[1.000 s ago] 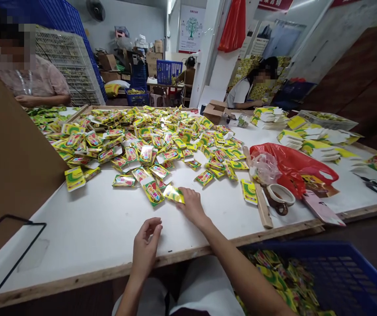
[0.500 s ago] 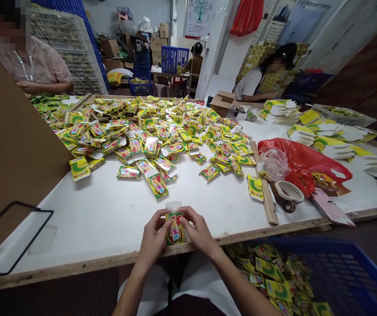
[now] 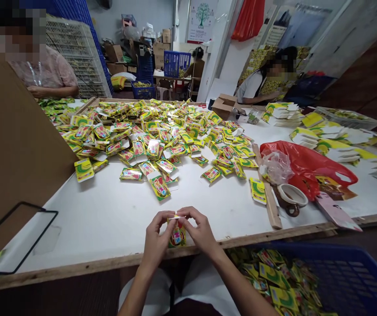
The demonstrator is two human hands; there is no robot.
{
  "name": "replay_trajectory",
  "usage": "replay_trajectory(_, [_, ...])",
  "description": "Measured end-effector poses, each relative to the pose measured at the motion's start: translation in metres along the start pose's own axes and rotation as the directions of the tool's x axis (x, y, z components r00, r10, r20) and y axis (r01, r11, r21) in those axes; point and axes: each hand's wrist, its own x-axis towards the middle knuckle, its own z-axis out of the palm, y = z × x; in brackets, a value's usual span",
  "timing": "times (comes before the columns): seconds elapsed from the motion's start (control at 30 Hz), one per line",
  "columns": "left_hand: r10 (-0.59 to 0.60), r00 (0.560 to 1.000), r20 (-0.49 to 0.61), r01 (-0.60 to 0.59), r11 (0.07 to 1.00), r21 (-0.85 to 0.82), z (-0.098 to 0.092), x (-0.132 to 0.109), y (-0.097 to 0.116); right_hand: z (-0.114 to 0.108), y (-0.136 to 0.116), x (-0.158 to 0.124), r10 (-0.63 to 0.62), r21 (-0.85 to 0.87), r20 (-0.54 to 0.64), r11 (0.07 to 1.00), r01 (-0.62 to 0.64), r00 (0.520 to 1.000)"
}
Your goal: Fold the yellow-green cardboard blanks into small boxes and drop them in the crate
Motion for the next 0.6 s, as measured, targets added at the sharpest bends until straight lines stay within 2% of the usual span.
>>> replay_trajectory(0.23, [-0.059,0.995,-0.077,0.057,0.998,-0.031,0.005,0.005,-0.002,0.003,-0.002,0.005,0.087,-0.081,-0.057,0.992,-0.091,0.995])
replay_trajectory(0.43, [-0.062,0.991,-0.122,0.064,0.998,0.007,0.008,0.011,-0.002,0.004,-0.005,0.014,0.146,-0.054,-0.050,0.987,-0.149,0.988])
replay_trajectory(0.6, [-0.048,0.996,-0.073,0.049,0.999,0.007,0.005,0.008,-0.002,0.004,0.000,0.007,0.120,0.011,-0.025,0.993,-0.120,0.992])
